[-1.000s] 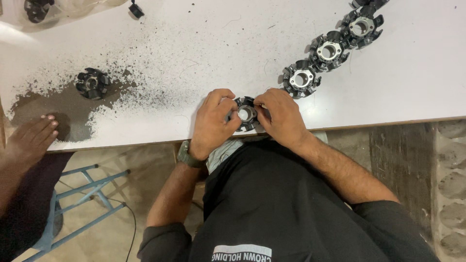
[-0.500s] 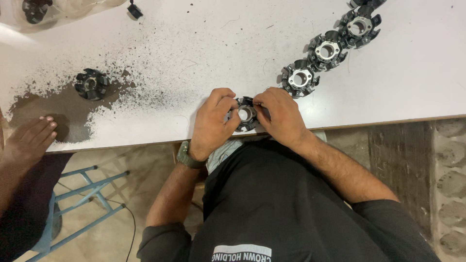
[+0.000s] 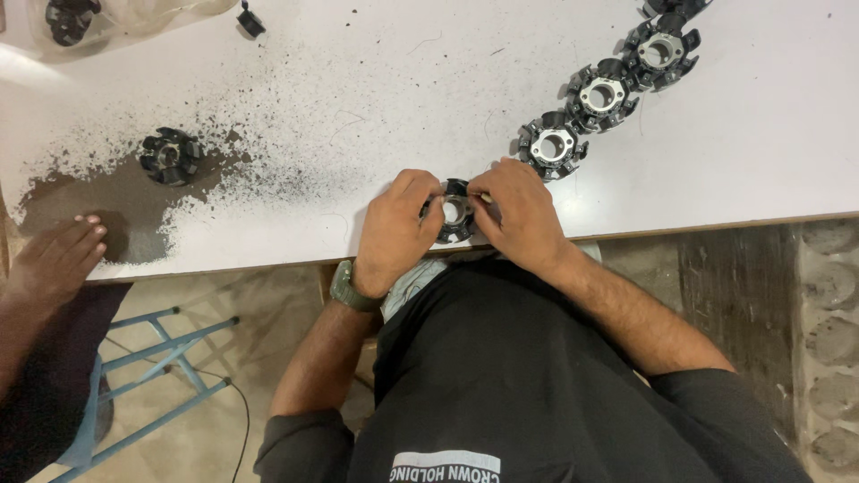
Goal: The person sits at a white workbench and assembles black plastic impeller-like parts by fitting each part onto a metal hub, using a small stick tool to press components into place, then sets the finished assembly aside and picks up the next part.
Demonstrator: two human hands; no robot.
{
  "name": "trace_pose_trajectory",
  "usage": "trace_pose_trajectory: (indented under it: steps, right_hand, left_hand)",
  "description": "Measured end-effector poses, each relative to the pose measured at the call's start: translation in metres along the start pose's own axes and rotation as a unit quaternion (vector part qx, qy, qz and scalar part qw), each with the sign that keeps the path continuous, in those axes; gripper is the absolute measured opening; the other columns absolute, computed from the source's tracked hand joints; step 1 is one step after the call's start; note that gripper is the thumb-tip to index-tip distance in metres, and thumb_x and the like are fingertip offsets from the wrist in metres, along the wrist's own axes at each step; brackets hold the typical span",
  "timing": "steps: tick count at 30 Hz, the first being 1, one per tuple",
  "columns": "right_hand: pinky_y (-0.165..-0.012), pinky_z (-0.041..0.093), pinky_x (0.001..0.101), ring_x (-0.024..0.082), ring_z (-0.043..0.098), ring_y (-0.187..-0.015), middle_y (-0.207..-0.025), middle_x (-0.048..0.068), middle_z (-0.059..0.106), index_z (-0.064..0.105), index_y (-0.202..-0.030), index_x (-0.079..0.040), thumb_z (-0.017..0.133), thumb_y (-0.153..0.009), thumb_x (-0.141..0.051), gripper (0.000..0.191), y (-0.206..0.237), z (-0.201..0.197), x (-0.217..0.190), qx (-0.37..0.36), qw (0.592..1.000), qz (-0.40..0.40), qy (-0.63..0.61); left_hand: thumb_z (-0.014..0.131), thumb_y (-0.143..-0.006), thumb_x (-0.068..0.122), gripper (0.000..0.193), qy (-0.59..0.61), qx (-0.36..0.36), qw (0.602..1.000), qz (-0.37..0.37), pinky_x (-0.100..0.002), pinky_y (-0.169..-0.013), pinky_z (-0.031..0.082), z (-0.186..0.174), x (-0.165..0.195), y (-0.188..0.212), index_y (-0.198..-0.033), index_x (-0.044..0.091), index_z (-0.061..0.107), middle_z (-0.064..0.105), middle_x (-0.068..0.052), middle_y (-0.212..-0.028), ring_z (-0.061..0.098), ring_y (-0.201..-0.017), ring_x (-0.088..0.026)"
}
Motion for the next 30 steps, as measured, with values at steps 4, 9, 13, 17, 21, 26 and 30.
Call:
trace_pose_trajectory:
  steps: [4,9,13,17,21,26,30]
  right_hand:
    - [-0.112,0.043,0.0542,0.032,0.063,-0.113,-0.108,0.011,0.066,0.063,-0.107,-0.006,0.076,-0.085,-0.001,0.026,0.012,0.000,-0.004,0.008,0.999,-0.030,-0.011]
    - [-0.113,0.042,0.0552,0.033,0.062,-0.115,-0.105,0.010,0.065,0.065,-0.106,-0.006,0.078,-0.084,-0.001,0.027,0.014,0.006,-0.006,-0.007,0.999,-0.040,-0.019]
    - [-0.111,0.045,0.0541,0.033,0.062,-0.114,-0.107,0.011,0.065,0.065,-0.108,-0.005,0.079,-0.084,0.000,0.028,0.011,0.009,-0.005,0.001,1.000,-0.026,-0.018]
    - [-0.110,0.046,0.0542,0.034,0.061,-0.113,-0.108,0.012,0.066,0.065,-0.110,-0.004,0.079,-0.085,0.000,0.028,0.010,0.010,-0.005,0.009,0.999,-0.026,-0.019]
    - [-0.111,0.045,0.0546,0.034,0.061,-0.113,-0.108,0.013,0.066,0.065,-0.109,-0.004,0.078,-0.084,0.000,0.029,0.011,0.010,-0.004,-0.004,1.000,-0.015,-0.017]
    - [-0.112,0.045,0.0549,0.034,0.061,-0.114,-0.109,0.013,0.066,0.065,-0.109,-0.004,0.078,-0.084,0.001,0.029,0.011,0.009,-0.004,-0.007,1.000,-0.014,-0.014]
    - [-0.111,0.046,0.0549,0.034,0.061,-0.113,-0.106,0.012,0.066,0.065,-0.107,-0.004,0.078,-0.082,0.001,0.029,0.010,0.009,-0.004,-0.014,1.000,-0.014,-0.009]
  left_hand:
    - [0.068,-0.092,0.005,0.010,0.017,0.018,1.000,-0.019,-0.042,-0.074,0.055,0.001,-0.001,0.002,-0.101,0.004,0.067,0.067,-0.011,-0.104,0.069,-0.087,-0.032]
    - [0.068,-0.091,0.004,0.010,0.025,0.013,0.999,-0.040,-0.042,-0.073,0.055,0.004,-0.002,0.004,-0.101,0.002,0.067,0.067,-0.012,-0.105,0.068,-0.086,-0.031]
    - [0.067,-0.090,0.003,0.009,0.034,0.024,0.998,-0.039,-0.042,-0.073,0.055,0.004,-0.001,0.005,-0.099,0.002,0.067,0.067,-0.012,-0.105,0.068,-0.086,-0.031]
    - [0.067,-0.090,0.002,0.008,0.027,0.027,0.999,-0.031,-0.044,-0.073,0.054,0.005,0.000,0.005,-0.097,0.002,0.066,0.067,-0.012,-0.104,0.067,-0.086,-0.032]
    - [0.068,-0.089,0.003,0.009,0.030,0.026,0.999,-0.032,-0.044,-0.072,0.054,0.005,-0.001,0.006,-0.098,0.002,0.065,0.066,-0.012,-0.104,0.067,-0.085,-0.033]
    - [0.067,-0.087,0.002,0.011,0.023,0.024,0.999,-0.025,-0.044,-0.072,0.054,0.006,-0.002,0.006,-0.098,0.002,0.065,0.066,-0.012,-0.105,0.067,-0.085,-0.033]
    - [0.066,-0.085,0.000,0.013,0.026,0.025,0.999,-0.031,-0.045,-0.072,0.053,0.007,-0.003,0.007,-0.098,0.002,0.064,0.065,-0.013,-0.103,0.066,-0.085,-0.033]
Point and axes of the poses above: each hand's wrist, its own y-axis away from the middle knuckle, its own z-axis out of the palm, x = y × z, the point moved 2 cm from there along -y, towards the middle knuckle
